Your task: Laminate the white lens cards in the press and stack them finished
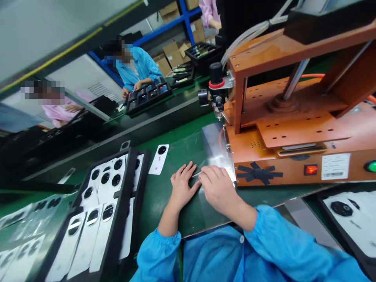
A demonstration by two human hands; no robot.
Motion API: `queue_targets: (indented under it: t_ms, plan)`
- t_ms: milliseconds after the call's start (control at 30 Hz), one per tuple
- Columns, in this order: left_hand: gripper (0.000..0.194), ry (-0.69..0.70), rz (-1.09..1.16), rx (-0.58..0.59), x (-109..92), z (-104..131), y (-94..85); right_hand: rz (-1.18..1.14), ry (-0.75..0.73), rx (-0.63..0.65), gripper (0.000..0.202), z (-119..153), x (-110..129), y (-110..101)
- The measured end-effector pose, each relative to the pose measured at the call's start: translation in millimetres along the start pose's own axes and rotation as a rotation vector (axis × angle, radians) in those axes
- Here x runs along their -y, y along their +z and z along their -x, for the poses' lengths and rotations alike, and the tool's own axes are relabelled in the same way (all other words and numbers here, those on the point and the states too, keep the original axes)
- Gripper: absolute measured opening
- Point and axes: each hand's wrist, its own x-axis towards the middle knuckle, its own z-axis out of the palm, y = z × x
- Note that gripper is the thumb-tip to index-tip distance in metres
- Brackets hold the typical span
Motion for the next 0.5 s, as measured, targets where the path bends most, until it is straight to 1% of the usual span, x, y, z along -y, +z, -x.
queue_targets:
  t_ms: [67,100,167,200,233,333,433,500]
  plan:
    - [0.067,0.029,0.007,0.028,1.0,0.7,-6.3,-0.094,0.038,-0.150,0.019,16.1,4.6,-14.9]
    - [0.073,0.042,0.027,0.046,3.3,-0.3,-11.1,-0.166,0.063,-0.193,0.021,22.6,6.1,-20.7]
    - [0.082,0.041,0.086,0.068,13.1,-6.6,-24.1,-0.333,0.123,-0.218,0.020,31.4,7.5,-27.4]
    - [0.080,0.020,0.112,0.064,20.8,-12.6,-31.8,-0.410,0.153,-0.214,0.019,33.8,7.6,-28.0]
    - [0.074,-0.018,0.126,0.045,30.2,-20.7,-39.7,-0.470,0.174,-0.208,0.019,35.4,7.3,-27.0]
    - [0.046,-0.195,0.066,-0.086,65.0,-53.7,-59.8,-0.559,0.175,-0.192,0.019,38.1,5.1,-17.8]
    - [0.040,-0.345,-0.005,-0.195,98.7,-85.7,-70.3,-0.584,0.147,-0.171,0.022,41.6,3.1,-8.7]
    - [0.038,-0.370,-0.015,-0.224,115.2,-100.0,-74.1,-0.585,0.138,-0.158,0.023,43.6,2.6,-6.3]
